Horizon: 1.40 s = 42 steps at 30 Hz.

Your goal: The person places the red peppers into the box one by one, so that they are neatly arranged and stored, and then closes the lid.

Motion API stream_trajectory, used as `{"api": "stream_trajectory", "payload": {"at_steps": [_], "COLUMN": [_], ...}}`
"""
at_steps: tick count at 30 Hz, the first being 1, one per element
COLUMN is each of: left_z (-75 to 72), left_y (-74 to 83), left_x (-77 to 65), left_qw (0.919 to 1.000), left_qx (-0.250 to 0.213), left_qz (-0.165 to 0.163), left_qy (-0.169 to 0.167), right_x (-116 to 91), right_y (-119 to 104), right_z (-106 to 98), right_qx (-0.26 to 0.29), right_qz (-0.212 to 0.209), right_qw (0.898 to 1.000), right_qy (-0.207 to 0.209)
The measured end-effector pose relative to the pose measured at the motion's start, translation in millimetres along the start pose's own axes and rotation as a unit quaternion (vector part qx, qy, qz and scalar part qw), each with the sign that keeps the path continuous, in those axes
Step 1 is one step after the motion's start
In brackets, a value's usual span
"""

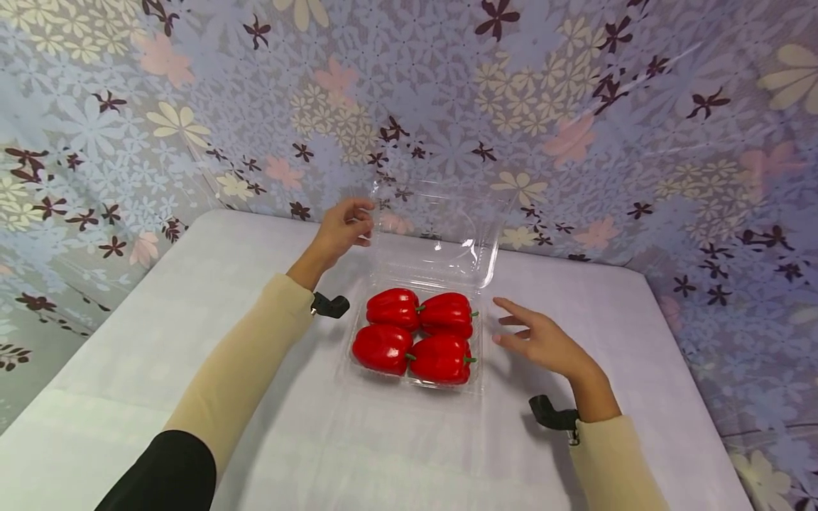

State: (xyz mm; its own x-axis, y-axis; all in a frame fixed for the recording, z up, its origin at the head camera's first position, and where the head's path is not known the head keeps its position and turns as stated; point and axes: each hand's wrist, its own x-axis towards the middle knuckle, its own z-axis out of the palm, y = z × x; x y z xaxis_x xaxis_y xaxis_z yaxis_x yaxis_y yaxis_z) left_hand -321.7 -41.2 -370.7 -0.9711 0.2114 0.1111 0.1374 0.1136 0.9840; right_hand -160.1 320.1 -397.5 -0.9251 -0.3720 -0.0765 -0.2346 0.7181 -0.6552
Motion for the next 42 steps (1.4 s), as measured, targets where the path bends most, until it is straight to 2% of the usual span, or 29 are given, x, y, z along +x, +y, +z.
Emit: {"api": "stream_trajectory", "payload": {"at_steps": [3, 6, 9, 11, 17, 28, 42], "left_z": [0.6, 1.3, 2.0, 2.5, 2.9, 1.4, 1.1], "left_y": [0.2, 0.6, 0.9, 1.0, 1.8, 2.0, 4.9], "left_x": [0.3, 0.8, 1.4, 1.7, 0.5, 1.6, 2.1], "left_qw": [1.0, 1.0, 1.0, 1.0, 0.9999, 0.9998, 0.9997], "left_qx": [0.004, 0.008, 0.003, 0.0, 0.003, 0.006, 0.01], "left_qz": [-0.001, 0.0, 0.001, -0.002, -0.008, 0.003, 0.009], "left_qy": [0.004, 0.006, 0.005, 0.005, 0.014, 0.017, 0.021], "right_x": [14.3, 33.4, 53.7, 66.4, 92.8, 103.3, 105.4], "right_y": [5.0, 8.6, 7.8, 5.6, -6.1, -19.1, -20.5], "right_z": [-16.8, -29.2, -36.9, -40.3, -48.0, -51.1, -49.7], "right_qx": [0.05, 0.102, 0.127, 0.135, 0.181, 0.24, 0.234], "right_qz": [0.016, 0.035, 0.048, 0.05, 0.035, 0.037, 0.034], "right_qw": [0.997, 0.987, 0.976, 0.972, 0.965, 0.946, 0.946], "right_qy": [0.05, 0.115, 0.17, 0.187, 0.188, 0.214, 0.224]}}
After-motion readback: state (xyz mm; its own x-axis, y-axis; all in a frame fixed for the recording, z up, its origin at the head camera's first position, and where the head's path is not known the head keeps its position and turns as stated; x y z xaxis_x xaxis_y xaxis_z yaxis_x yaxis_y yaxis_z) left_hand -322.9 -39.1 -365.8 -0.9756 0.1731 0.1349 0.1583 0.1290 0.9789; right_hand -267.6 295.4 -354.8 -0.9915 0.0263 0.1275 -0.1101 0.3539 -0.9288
